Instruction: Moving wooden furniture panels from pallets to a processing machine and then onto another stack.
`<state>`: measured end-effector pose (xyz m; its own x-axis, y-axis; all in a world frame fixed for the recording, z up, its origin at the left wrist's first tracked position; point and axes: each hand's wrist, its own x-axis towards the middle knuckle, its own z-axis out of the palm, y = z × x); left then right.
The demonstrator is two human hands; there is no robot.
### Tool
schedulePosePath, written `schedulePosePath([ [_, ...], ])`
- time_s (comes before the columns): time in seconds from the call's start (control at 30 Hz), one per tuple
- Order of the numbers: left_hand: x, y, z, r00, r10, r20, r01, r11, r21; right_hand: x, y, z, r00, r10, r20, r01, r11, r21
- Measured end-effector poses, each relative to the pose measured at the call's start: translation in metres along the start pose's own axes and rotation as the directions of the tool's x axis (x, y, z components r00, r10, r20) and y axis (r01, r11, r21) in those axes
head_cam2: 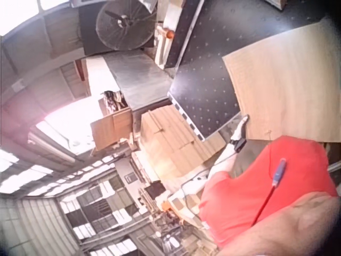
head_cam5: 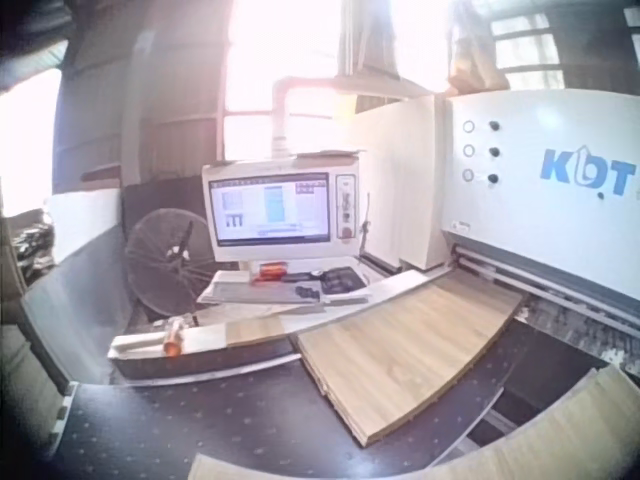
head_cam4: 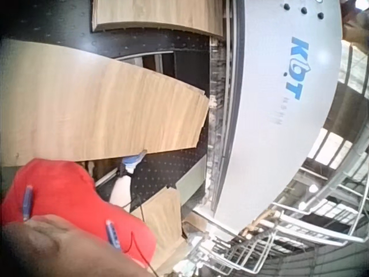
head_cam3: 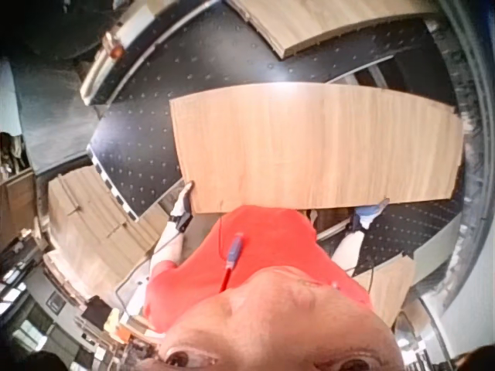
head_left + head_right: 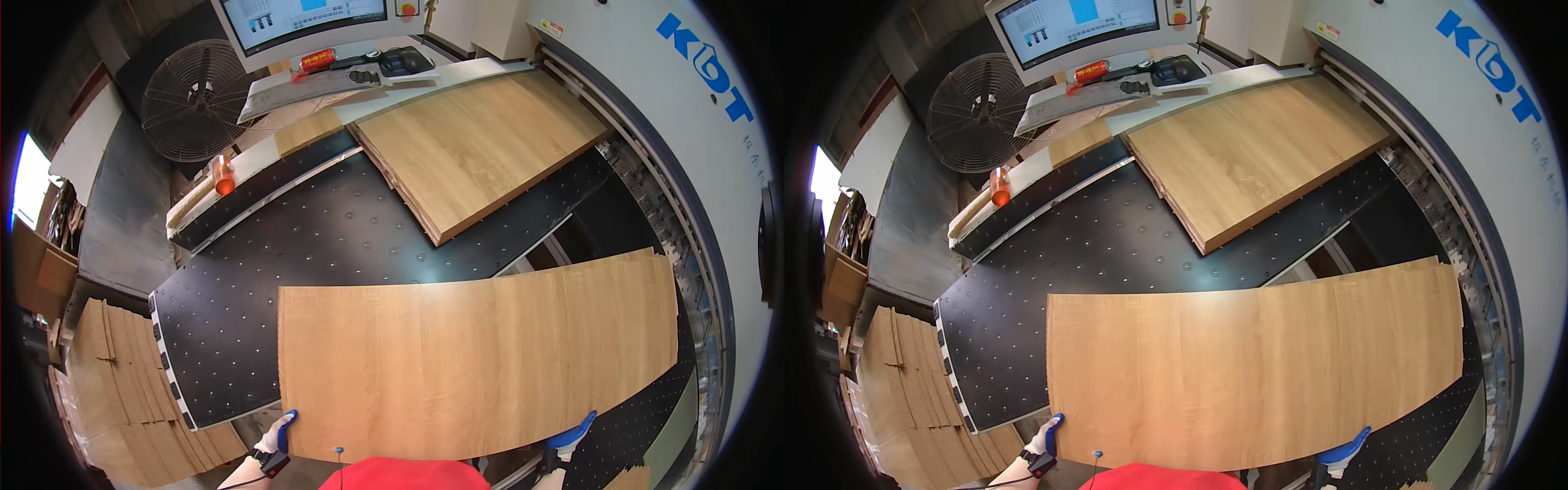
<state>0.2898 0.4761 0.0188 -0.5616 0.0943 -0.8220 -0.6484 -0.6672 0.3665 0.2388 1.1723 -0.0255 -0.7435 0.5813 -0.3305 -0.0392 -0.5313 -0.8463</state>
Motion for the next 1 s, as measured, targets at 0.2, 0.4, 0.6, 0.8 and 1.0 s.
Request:
schedulePosePath([
  [0.2, 0.003, -0.003, 0.016, 0.96, 0.081, -0.27, -0.062, 0.995, 0.079, 0.065, -0.024, -0.106, 0.972, -0.209, -0.109, 0.177, 0.952, -0.251],
  [0.4, -0.031, -0.038, -0.012, 0.935, 0.311, -0.17, -0.26, 0.929, 0.264, 0.086, -0.037, 0.021, 0.994, -0.06, -0.091, 0.057, 0.998, -0.036],
  [0.6, 0.013, -0.056, 0.046, 0.955, 0.245, -0.165, -0.234, 0.968, 0.088, 0.16, -0.072, 0.074, 0.998, -0.008, -0.07, 0.008, 1.0, 0.004],
  [0.8, 0.024, -0.087, 0.075, 0.959, 0.257, -0.12, -0.267, 0.961, -0.079, 0.246, -0.076, 0.131, 0.989, 0.122, 0.082, -0.132, 0.983, 0.131],
  [1.0, 0.051, -0.079, 0.169, 0.947, 0.256, -0.192, -0.27, 0.961, -0.053, 0.298, -0.092, 0.184, 0.924, 0.246, 0.292, -0.314, 0.924, 0.216],
])
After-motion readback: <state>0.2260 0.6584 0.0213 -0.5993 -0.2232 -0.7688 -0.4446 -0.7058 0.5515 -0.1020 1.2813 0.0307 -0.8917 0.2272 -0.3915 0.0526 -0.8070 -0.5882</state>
